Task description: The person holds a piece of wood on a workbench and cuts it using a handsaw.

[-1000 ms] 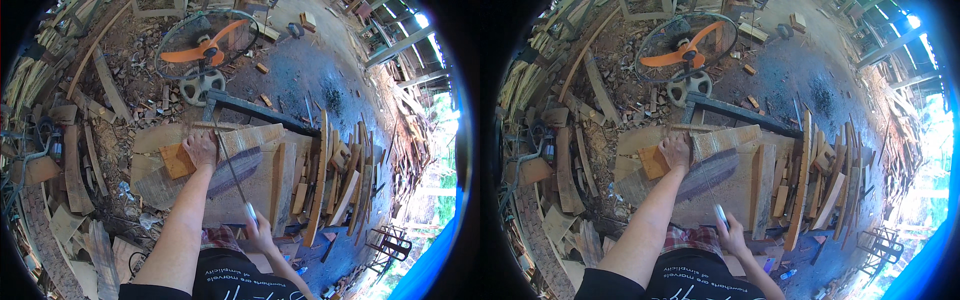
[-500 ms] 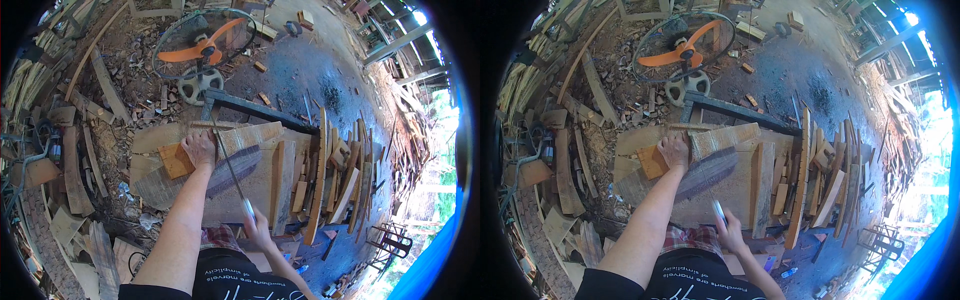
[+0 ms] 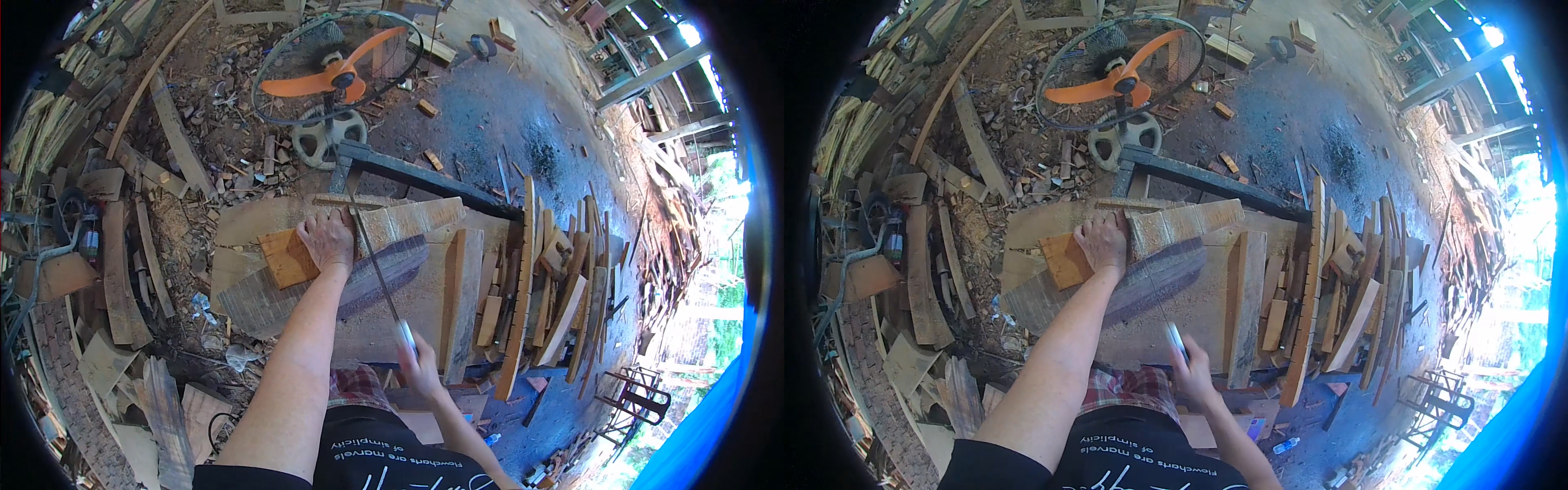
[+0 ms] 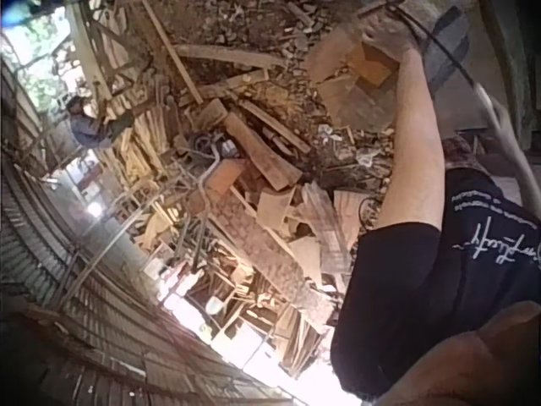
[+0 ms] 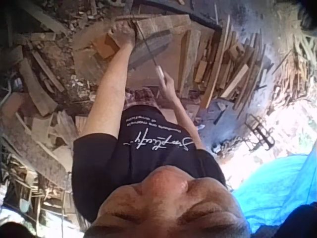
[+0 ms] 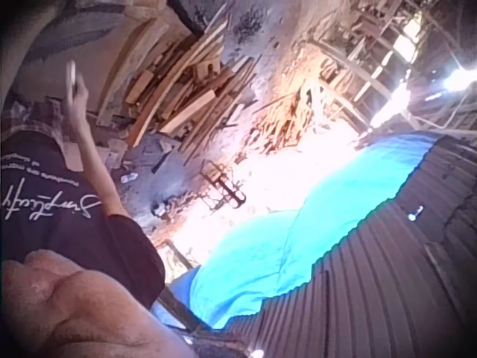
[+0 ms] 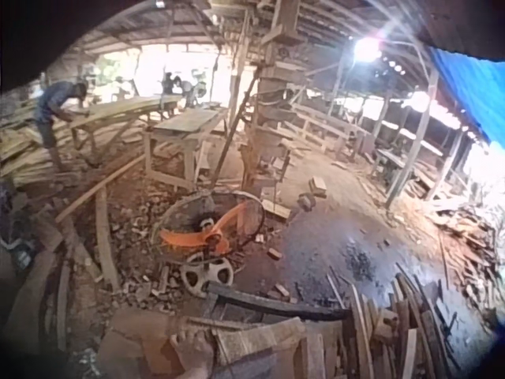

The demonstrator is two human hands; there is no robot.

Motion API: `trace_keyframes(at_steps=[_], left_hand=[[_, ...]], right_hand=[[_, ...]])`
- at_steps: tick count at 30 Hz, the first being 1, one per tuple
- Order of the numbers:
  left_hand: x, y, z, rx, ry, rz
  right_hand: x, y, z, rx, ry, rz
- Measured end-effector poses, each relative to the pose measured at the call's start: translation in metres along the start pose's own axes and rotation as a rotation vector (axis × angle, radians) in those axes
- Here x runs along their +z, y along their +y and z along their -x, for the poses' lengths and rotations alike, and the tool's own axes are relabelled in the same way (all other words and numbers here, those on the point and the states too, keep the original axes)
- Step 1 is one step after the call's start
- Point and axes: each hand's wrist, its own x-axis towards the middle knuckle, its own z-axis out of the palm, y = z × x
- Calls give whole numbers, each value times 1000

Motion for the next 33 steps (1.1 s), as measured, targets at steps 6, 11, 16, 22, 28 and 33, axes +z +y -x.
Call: trace_keyframes(at_steps=[6, 11, 16, 22, 28, 33], left_hand=[[6, -6, 4, 4, 33, 4], [-1, -6, 0, 12, 67, 2], [10, -3, 1, 3, 51, 12], [14, -17, -1, 3, 77, -17], [4, -6, 0, -10, 22, -47], [10, -4, 2, 14, 16, -13]], right_hand=[[28, -35, -69, 134, -32, -111], [-15, -8, 32, 210, -139, -134], [16, -7, -24, 105, -78, 24], [17, -3, -8, 166, -96, -31], [-9, 2, 23, 176, -151, -118], [31, -8, -76, 46, -76, -194]])
